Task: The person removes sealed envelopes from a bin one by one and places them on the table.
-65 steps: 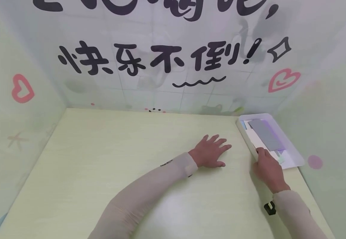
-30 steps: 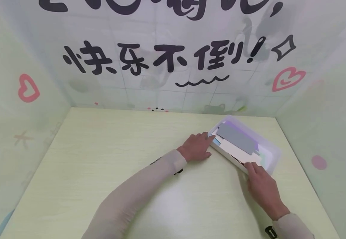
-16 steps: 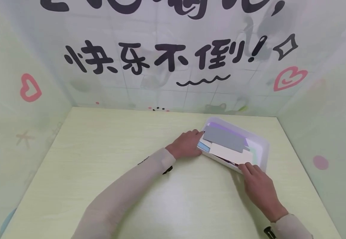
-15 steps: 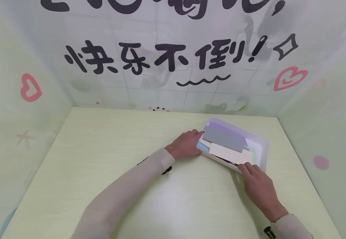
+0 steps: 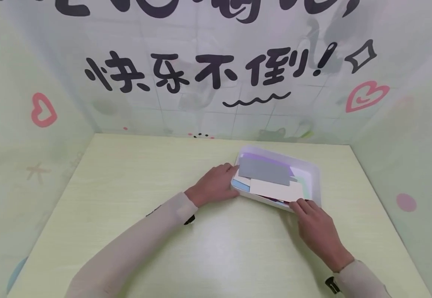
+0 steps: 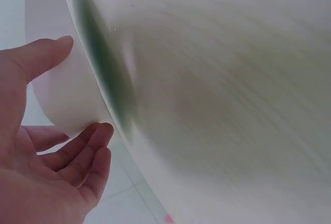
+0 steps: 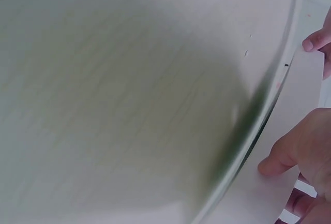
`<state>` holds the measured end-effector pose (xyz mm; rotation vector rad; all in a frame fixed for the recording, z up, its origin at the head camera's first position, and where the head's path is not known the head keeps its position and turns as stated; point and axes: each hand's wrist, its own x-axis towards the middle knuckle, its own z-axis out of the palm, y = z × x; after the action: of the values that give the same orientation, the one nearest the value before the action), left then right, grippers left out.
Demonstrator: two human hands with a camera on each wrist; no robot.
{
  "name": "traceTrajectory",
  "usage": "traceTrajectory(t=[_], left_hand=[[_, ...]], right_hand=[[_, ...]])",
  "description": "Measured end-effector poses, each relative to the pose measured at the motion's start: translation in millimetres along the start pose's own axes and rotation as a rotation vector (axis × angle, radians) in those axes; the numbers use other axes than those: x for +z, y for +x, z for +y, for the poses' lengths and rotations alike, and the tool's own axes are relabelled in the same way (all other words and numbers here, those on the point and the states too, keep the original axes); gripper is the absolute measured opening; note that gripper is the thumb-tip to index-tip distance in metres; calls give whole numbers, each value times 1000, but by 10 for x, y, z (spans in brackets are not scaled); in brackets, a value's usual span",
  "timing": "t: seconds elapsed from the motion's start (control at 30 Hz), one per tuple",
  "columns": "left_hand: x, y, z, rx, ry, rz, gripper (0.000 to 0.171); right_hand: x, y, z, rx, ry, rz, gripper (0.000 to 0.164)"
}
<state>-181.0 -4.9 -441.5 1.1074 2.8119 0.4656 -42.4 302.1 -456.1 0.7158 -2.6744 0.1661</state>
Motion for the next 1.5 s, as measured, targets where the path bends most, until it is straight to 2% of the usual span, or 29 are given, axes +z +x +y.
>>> traceTrajectory(t=[0.2,0.43,0.63,0.8,1.07,1.5], left_hand=[[-73,-310,-102,17,13,86,79],[-126,-670,-206,-34,5,118,81],[-138,-926,-286,-60,15,132,83],[-154,-1102,-328,-87,24,140,83],[-137,-1360,-375,-117,36,173,84],[-146,-1683,-334,-134,44,203,84]], right_hand=[[28,127,-102,-51,10,-9,33],[88,269,-242,-122,25,6,34],[112,369,-380,-148,19,-55,32],[141,434,-497,-169,32,-67,34],[208,475,-659,-228,67,-6,37],[222,462,-875,-266,88,11,42]])
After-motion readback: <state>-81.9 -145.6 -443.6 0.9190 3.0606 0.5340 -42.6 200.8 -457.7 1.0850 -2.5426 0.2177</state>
